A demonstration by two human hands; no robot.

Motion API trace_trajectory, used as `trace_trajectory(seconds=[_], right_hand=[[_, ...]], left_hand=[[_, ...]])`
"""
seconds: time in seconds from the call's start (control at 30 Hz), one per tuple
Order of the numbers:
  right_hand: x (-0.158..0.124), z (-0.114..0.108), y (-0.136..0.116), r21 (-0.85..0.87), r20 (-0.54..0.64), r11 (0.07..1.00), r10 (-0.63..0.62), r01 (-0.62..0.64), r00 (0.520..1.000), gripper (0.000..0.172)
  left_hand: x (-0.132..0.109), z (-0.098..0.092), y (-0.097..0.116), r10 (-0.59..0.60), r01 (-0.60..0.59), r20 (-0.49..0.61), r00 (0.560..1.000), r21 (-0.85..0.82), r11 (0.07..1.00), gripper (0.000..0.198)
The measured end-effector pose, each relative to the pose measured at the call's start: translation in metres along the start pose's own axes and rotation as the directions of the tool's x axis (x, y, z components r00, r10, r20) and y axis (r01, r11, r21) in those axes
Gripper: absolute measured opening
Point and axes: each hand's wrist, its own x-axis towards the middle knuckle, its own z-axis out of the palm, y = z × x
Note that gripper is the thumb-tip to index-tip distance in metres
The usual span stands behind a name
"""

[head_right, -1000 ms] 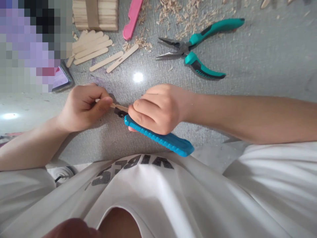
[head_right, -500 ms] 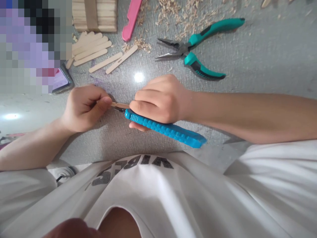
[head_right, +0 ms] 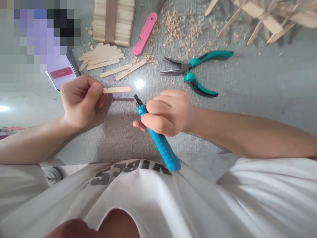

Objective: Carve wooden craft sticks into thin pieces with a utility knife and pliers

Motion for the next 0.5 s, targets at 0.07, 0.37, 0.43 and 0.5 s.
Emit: trace_trajectory(seconds=[0.07,0.37,0.43,0.5], right_hand=[[0.005,0.001,0.003,-0.197,-0.221,0.923,-0.370,0.330,0.902,0.020],[0.021,0.012,0.007,-0.299,-0.081,0.945,0.111,-0.131,0.990,0.041],[0.020,0.014,0.008,-0.329,-0.084,0.942,0.038,-0.063,0.996,0.035],[0.019,0.014,0.010,-0.343,-0.057,0.939,-0.039,0.017,0.998,0.033]], left_hand=[[0.001,0.001,-0.001,-0.014,0.013,-0.039,0.999,-0.032,0.999,0.043],[0.001,0.001,-0.004,-0.072,0.065,-0.055,0.996,-0.123,0.990,0.057],[0.001,0.002,-0.003,-0.077,0.069,-0.048,0.996,-0.164,0.984,0.056],[0.001,0.003,-0.001,-0.090,0.083,-0.015,0.996,-0.243,0.966,0.056]])
